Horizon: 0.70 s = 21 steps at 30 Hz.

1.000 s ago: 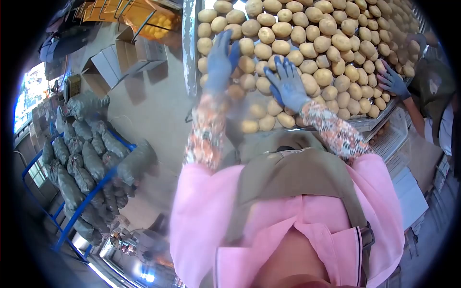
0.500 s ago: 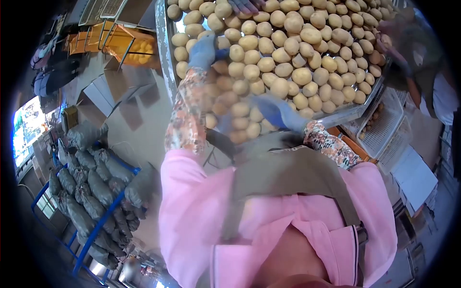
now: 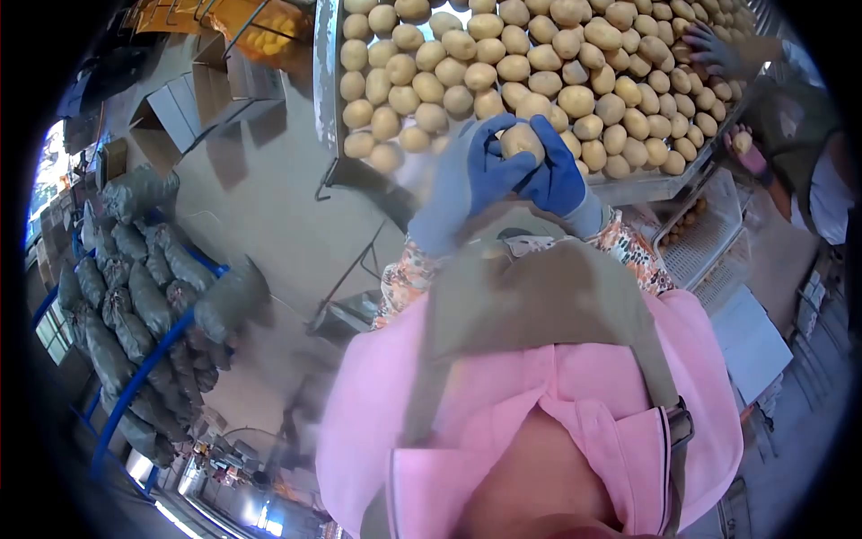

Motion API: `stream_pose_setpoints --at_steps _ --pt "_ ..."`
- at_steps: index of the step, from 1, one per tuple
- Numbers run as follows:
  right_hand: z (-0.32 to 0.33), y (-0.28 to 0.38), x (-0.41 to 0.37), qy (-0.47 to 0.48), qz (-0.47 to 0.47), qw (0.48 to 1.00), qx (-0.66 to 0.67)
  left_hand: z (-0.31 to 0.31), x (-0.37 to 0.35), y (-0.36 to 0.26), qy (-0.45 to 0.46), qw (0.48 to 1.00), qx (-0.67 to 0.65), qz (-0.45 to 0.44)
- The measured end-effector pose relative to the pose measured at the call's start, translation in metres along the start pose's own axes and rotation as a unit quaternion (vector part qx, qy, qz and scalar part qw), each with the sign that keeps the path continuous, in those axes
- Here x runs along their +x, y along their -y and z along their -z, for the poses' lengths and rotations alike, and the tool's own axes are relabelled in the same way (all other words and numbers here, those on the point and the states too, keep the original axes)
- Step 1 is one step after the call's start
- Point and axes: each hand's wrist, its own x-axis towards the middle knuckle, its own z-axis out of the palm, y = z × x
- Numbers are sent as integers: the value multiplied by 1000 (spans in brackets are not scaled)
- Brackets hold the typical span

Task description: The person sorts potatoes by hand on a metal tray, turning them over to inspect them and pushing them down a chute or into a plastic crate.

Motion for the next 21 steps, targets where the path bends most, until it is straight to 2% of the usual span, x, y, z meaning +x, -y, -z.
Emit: stream_pose_setpoints --at_steps 1,2,3,4,5,7,8,10,11,13,14,15,16,18,20,21 --pt "1 -7 -6 -3 -2 1000 -2 -1 -7 1 2 1000 -15 -26" --pt "3 -16 -11 -15 182 934 -308 -4 -10 10 5 997 -62 -46" --pt "-13 -27 -18 -24 340 744 -575 -5 -19 9 5 997 -67 -44" --pt "-33 -23 -26 -14 251 864 -436 -2 -22 5 -2 997 -37 -70" --pt "-34 -23 -28 -14 251 864 -437 1 -24 -1 -9 995 -6 -95" --pt "-32 -20 -30 -97 134 955 -247 2 -27 -2 -2 996 19 -84" --pt "-33 -21 -32 -98 136 954 -248 0 -28 1 -2 996 11 -93" --pt "-38 -24 -37 -36 228 866 -444 1 -30 5 0 995 1 -104" --pt "-31 -25 -37 -38 230 865 -445 2 -31 7 13 996 -40 -83" --pt "-12 -28 -33 -20 330 718 -613 3 -31 8 29 994 -82 -63" --pt "-19 -27 -36 -21 330 717 -614 3 -31 8 28 994 -64 -88" --pt "-31 -26 -40 -54 247 846 -468 3 -30 9 27 992 -46 -112" --pt "-37 -27 -42 -86 153 938 -300 -1 -31 12 28 992 -46 -112" --pt "-27 -28 -42 -69 143 932 -325 -10 -31 19 -26 986 -162 -20" --pt "-26 -29 -43 -51 131 926 -350 -4 -25 24 -12 978 -206 14" --pt "-31 -31 -44 -69 107 949 -287 -1 -23 25 2 967 -249 48"
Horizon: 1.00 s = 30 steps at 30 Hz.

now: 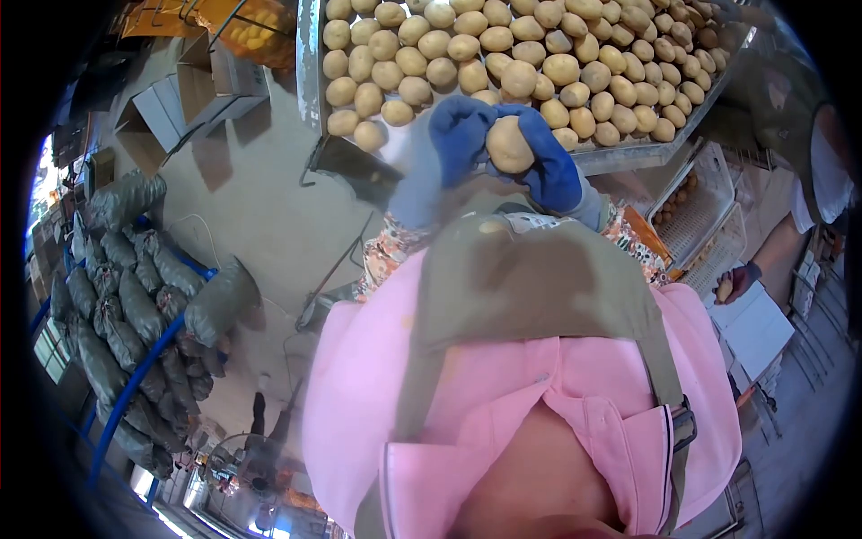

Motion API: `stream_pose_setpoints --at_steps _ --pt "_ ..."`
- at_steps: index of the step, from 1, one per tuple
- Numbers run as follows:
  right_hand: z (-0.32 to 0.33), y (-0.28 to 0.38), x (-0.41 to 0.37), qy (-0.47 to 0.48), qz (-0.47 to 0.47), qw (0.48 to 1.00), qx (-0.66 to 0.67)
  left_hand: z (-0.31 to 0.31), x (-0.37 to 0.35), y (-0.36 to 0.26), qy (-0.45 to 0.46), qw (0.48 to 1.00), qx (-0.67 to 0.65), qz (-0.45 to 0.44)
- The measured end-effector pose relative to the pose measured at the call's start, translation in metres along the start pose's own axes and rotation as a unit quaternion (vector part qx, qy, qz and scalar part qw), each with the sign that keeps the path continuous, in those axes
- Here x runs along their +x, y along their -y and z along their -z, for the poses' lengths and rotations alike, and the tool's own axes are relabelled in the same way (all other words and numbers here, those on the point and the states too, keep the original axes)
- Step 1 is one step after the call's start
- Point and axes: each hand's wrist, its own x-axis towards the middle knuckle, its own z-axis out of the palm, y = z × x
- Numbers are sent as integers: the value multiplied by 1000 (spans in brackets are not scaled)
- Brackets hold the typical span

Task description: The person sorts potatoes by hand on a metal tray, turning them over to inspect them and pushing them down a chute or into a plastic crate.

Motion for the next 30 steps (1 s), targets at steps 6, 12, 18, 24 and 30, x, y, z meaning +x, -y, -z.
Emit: stream_pose_setpoints --at_steps 6,12,18,24,30 --pt "4 -13 2 4 120 979 -164 2 -2 5 18 991 -129 34" --pt "1 -5 8 -55 121 980 -151 1 3 3 11 989 -141 51" --pt "16 -2 11 -47 -132 988 60 9 14 11 15 999 21 43" --pt "31 3 18 -28 -118 988 96 -9 9 3 72 982 171 -44" --pt "24 14 27 -4 -73 997 21 -14 11 10 70 935 322 -135"
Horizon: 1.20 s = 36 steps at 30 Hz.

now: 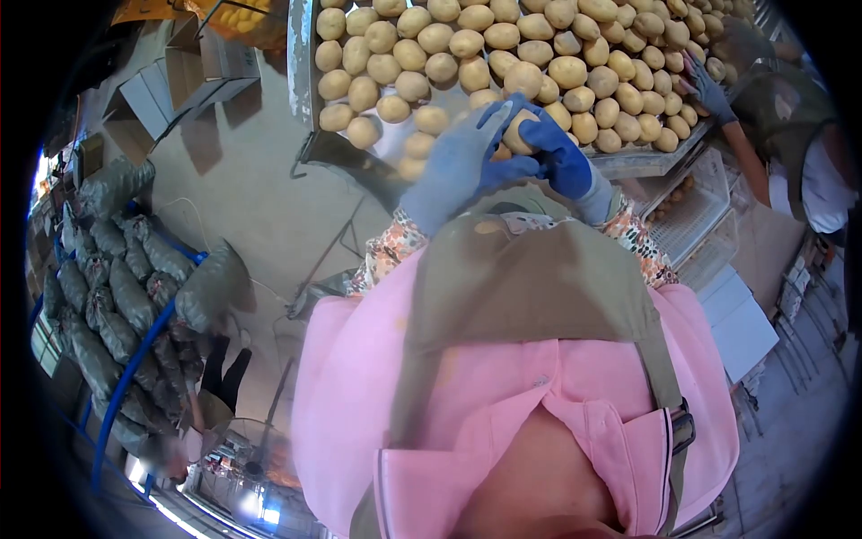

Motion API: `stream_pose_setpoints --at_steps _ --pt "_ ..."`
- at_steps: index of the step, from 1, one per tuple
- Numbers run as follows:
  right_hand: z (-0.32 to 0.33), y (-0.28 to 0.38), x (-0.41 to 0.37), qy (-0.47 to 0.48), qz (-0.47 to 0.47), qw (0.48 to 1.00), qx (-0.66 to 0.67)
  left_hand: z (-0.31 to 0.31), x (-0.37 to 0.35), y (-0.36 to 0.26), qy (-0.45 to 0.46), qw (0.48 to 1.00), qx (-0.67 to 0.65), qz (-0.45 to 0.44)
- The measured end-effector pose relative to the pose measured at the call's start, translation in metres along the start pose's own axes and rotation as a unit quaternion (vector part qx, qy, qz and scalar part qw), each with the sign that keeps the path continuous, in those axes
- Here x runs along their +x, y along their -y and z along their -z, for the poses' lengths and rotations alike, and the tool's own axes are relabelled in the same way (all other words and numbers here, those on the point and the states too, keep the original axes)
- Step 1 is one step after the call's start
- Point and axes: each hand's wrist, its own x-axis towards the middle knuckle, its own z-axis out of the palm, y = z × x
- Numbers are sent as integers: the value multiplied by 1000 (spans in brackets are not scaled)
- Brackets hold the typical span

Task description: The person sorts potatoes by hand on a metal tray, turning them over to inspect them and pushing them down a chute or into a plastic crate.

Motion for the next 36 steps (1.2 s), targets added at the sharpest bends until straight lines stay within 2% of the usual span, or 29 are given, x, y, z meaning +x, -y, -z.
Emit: stream_pose_setpoints --at_steps 2,4,8,11,12,13,17,18,19,23,26,29,31,32,33,34,35,36 --pt "-1 1 -1 28 18 999 -26 2 -2 0 20 1000 -11 20" --pt "6 -1 -3 6 -15 999 -30 2 -3 -2 15 998 63 0" --pt "7 -2 -5 -5 -33 999 -22 3 -8 -3 1 999 44 -7" --pt "23 -10 -12 50 -23 998 -2 1 -14 -7 18 998 48 40" --pt "23 -9 -20 51 31 985 -164 1 -15 -8 18 998 55 38" --pt "22 -8 -25 52 85 942 -321 2 -16 -9 18 997 63 35" --pt "18 -1 -26 63 101 918 -379 11 -21 -15 56 994 -17 97" --pt "3 3 -25 72 17 981 -180 10 -20 -14 74 992 5 105" --pt "-5 5 -25 77 -66 994 28 9 -19 -12 91 989 28 111" --pt "4 -6 -22 57 -63 996 -6 7 -21 -8 77 993 12 83" --pt "-4 1 -29 60 -66 996 8 9 -22 -16 80 991 51 91" --pt "3 -2 -32 18 -63 997 -51 11 -26 -15 70 995 32 57" --pt "22 -12 -28 69 -69 994 47 13 -28 -17 62 995 74 -15" --pt "29 -18 -27 69 -69 994 46 13 -29 -16 62 995 74 -16" --pt "35 -23 -26 107 112 976 -152 13 -29 -14 54 998 33 18" --pt "41 -27 -25 138 284 886 -339 12 -29 -11 45 998 -7 53" --pt "40 -27 -26 140 283 887 -338 11 -29 -6 44 998 -6 55" --pt "39 -27 -27 126 218 926 -282 8 -30 -1 35 998 -3 49"
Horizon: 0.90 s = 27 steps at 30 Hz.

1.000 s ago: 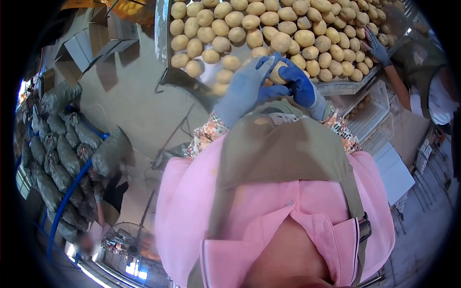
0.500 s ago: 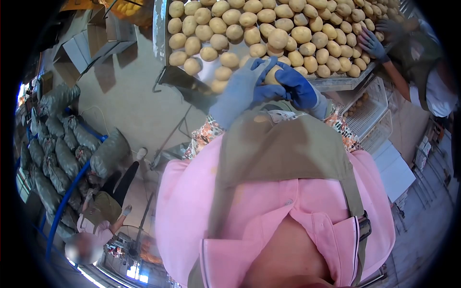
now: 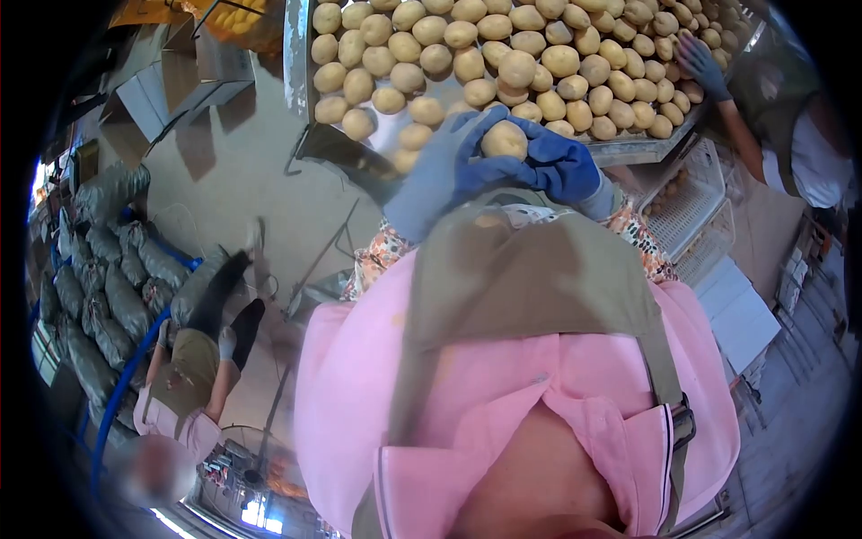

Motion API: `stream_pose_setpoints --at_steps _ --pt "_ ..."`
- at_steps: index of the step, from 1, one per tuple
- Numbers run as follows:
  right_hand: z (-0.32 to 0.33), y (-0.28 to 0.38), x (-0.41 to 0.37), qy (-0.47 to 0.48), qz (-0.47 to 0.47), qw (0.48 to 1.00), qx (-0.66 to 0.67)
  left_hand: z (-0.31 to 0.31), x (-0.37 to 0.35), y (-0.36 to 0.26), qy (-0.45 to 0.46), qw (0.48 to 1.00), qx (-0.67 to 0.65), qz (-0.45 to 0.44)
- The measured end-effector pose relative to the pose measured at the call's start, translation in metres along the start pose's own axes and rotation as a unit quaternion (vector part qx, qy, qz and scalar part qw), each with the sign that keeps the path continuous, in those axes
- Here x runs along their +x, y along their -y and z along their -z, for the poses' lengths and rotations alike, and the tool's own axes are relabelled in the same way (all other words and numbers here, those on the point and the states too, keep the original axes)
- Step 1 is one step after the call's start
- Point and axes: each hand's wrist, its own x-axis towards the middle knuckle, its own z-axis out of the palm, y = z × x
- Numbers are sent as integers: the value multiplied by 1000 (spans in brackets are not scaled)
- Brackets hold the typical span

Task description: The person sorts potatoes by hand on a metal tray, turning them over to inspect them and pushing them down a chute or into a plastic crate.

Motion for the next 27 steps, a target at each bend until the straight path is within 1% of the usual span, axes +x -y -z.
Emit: stream_pose_setpoints --at_steps 1,2,4,5,7,8,9,10,11,12,13,14,15,16,17,18,20,22,23,24,25,26,27 --pt "0 1 0 -12 -65 996 67 -1 0 3 -9 1000 3 -7" --pt "1 0 0 -10 -65 996 67 -1 0 4 -11 1000 3 -6" --pt "6 -4 -1 7 -7 1000 -12 0 1 2 -1 1000 -22 5" --pt "9 -6 -1 7 -8 1000 -13 1 1 0 -1 1000 -23 4" --pt "14 -10 3 38 27 979 -197 5 1 -5 15 1000 -25 -3" --pt "12 -3 8 40 27 979 -198 5 1 -4 13 1000 -26 -4" --pt "8 8 16 14 -112 989 94 4 1 -2 7 999 -32 -5" --pt "3 13 24 -12 -242 895 375 4 1 1 0 999 -38 -6" --pt "-1 10 31 -5 -243 895 374 -3 1 10 -7 999 -36 -5" --pt "-5 2 40 -42 -281 923 259 -14 2 28 -32 998 -62 11" --pt "-6 -11 49 -79 -313 936 139 -24 3 49 -58 994 -87 26" --pt "-5 -47 52 -100 -303 945 66 -29 5 68 -65 994 -83 28" --pt "-14 -50 60 -93 -301 947 68 -33 7 88 -94 995 -34 18" --pt "-29 -51 69 -35 -248 967 -38 -38 5 109 -122 992 15 6" --pt "-43 -52 77 22 -189 971 -143 -45 -2 132 -148 979 136 46" --pt "-52 -52 80 77 -128 958 -245 -39 -9 135 -151 978 139 48" --pt "-55 -50 75 64 -191 973 -108 -23 -32 143 -149 930 332 45" --pt "-35 -47 86 55 -141 960 -235 -9 -55 154 -190 931 288 117" --pt "-21 -39 81 49 -98 933 -343 -2 -67 174 -202 944 225 136" --pt "-2 -44 74 93 -84 878 -461 1 -79 191 -212 952 161 153" --pt "9 -46 69 177 -122 824 -525 3 -81 193 -215 950 163 155" --pt "12 -48 66 255 -160 756 -581 3 -82 193 -253 953 14 169" --pt "-6 -51 65 273 -196 730 -595 1 -83 193 -283 932 -137 179"
